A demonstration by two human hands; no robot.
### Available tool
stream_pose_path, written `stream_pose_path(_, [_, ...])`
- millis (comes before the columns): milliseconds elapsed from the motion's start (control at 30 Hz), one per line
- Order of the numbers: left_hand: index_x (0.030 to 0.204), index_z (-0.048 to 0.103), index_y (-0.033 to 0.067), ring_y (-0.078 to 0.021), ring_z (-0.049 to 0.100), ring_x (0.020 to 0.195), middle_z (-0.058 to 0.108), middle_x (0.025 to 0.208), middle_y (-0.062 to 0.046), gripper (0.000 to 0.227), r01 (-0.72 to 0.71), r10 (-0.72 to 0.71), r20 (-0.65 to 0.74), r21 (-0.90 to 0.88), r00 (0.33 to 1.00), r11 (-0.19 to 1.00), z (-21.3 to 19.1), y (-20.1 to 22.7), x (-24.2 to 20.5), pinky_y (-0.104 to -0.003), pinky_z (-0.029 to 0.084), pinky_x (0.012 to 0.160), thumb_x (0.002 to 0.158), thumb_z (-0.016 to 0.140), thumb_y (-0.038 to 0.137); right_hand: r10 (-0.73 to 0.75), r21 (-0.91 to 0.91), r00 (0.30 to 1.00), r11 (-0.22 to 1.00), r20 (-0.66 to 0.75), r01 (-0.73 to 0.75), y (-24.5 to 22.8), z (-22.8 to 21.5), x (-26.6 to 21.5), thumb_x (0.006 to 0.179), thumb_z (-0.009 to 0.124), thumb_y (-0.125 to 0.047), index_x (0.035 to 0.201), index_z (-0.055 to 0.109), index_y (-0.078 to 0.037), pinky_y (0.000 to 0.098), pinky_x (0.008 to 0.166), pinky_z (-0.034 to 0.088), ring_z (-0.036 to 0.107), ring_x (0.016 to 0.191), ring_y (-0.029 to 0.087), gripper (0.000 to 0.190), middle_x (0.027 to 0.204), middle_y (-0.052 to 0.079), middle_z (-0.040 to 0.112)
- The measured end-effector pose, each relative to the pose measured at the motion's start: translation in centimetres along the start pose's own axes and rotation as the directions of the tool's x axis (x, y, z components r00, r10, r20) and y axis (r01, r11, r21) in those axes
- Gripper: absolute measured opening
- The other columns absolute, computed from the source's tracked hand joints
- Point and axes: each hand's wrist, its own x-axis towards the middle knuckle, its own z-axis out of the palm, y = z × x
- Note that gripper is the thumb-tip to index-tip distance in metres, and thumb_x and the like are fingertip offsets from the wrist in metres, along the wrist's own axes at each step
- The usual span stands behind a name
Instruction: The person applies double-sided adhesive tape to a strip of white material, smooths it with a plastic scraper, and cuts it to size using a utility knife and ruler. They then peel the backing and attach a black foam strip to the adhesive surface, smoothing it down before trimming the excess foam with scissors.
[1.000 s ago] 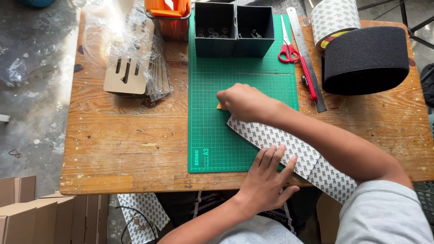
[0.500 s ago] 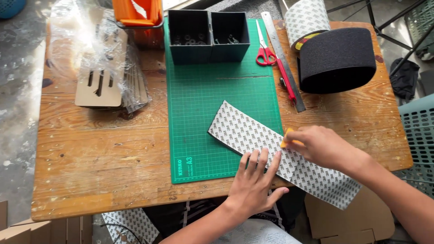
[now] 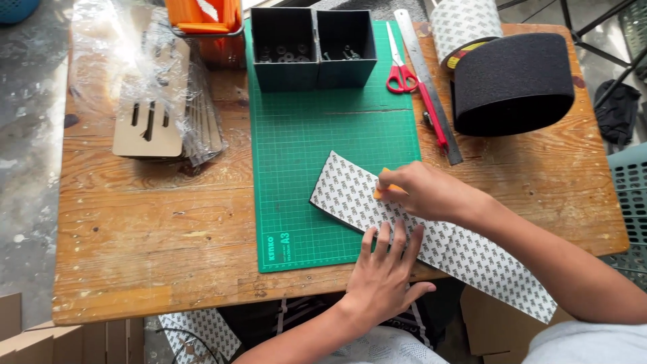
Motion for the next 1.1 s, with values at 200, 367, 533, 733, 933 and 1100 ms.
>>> stream_pose_path(200, [0.156, 0.032, 0.0038, -0.0407, 0.040, 0.135, 0.041, 0.149, -0.025, 0.098, 0.020, -0.021, -0.006, -0.088, 1.000, 0.996, -0.1, -0.2, -0.2, -0.054, 0.030, 0.113, 0.088, 0.050, 0.072, -0.076, 0.027, 0.997, 0.997, -0.022, 0.077, -2.7, -0.9, 4.7, 0.097, 0.064, -0.027, 0.101, 0.070, -0.013, 0.0411, 0.066, 0.051, 0.074, 0.084, 0.027, 0.016, 0.103, 0.007, 0.079])
stream_pose_path(367, [0.157, 0.030, 0.0034, -0.0423, 0.038, 0.136, 0.038, 0.151, -0.026, 0.100, 0.037, -0.038, -0.009, -0.120, 0.999, 0.992, 0.0, 0.0, -0.3, -0.057, 0.028, 0.116, 0.087, 0.049, 0.072, -0.113, -0.074, 0.992, 0.991, -0.057, 0.108, -4.7, -1.5, 6.9, 0.100, 0.060, -0.025, 0.110, 0.067, -0.012, 0.0439, 0.068, 0.055, 0.072, 0.081, 0.027, 0.017, 0.101, 0.012, 0.076])
stream_pose_path(533, [0.156, 0.031, 0.0053, -0.0424, 0.037, 0.134, 0.036, 0.149, -0.027, 0.091, 0.031, -0.037, -0.036, -0.165, 0.999, 0.986, -0.3, -0.3, -0.4, -0.056, 0.030, 0.114, 0.091, 0.052, 0.065, -0.131, 0.022, 0.978, 0.990, -0.165, 0.136, -4.7, -1.3, 7.4, 0.098, 0.064, -0.026, 0.109, 0.068, -0.010, 0.0438, 0.061, 0.047, 0.064, 0.066, 0.026, 0.019, 0.108, 0.014, 0.075])
stream_pose_path(733, [0.161, 0.014, 0.0059, -0.0518, 0.028, 0.144, 0.025, 0.156, -0.037, 0.098, 0.034, -0.039, -0.027, -0.172, 0.999, 0.985, 0.5, 0.5, -0.9, -0.059, 0.016, 0.122, 0.092, 0.050, 0.066, -0.335, -0.111, 0.877, 0.942, -0.344, 0.316, -2.4, 2.3, 1.8, 0.101, 0.061, -0.026, 0.100, 0.057, -0.012, 0.0382, 0.050, 0.037, 0.053, 0.057, 0.025, 0.016, 0.074, 0.009, 0.062])
stream_pose_path(933, [0.132, 0.056, -0.0131, -0.0497, 0.040, 0.140, 0.053, 0.138, -0.036, 0.073, 0.008, -0.016, -0.040, -0.202, 0.999, 0.979, 1.8, 3.2, -2.7, -0.052, 0.020, 0.127, 0.095, 0.050, 0.050, -0.038, -0.165, 0.999, 0.986, -0.025, 0.034, -2.0, 4.6, -6.2, 0.097, 0.058, -0.036, 0.098, 0.063, -0.020, 0.0432, 0.067, 0.048, 0.064, 0.075, 0.031, 0.017, 0.083, 0.006, 0.069])
stream_pose_path(1100, [0.139, 0.051, -0.0086, -0.0480, 0.041, 0.139, 0.051, 0.142, -0.034, 0.078, 0.019, -0.017, 0.017, -0.105, 1.000, 0.994, 3.7, 3.8, -2.9, -0.052, 0.025, 0.124, 0.095, 0.050, 0.056, 0.006, -0.286, 0.998, 0.958, 0.067, 0.014, -2.3, 6.3, -5.6, 0.098, 0.051, -0.025, 0.103, 0.061, -0.021, 0.0440, 0.059, 0.046, 0.059, 0.066, 0.029, 0.012, 0.083, 0.005, 0.061])
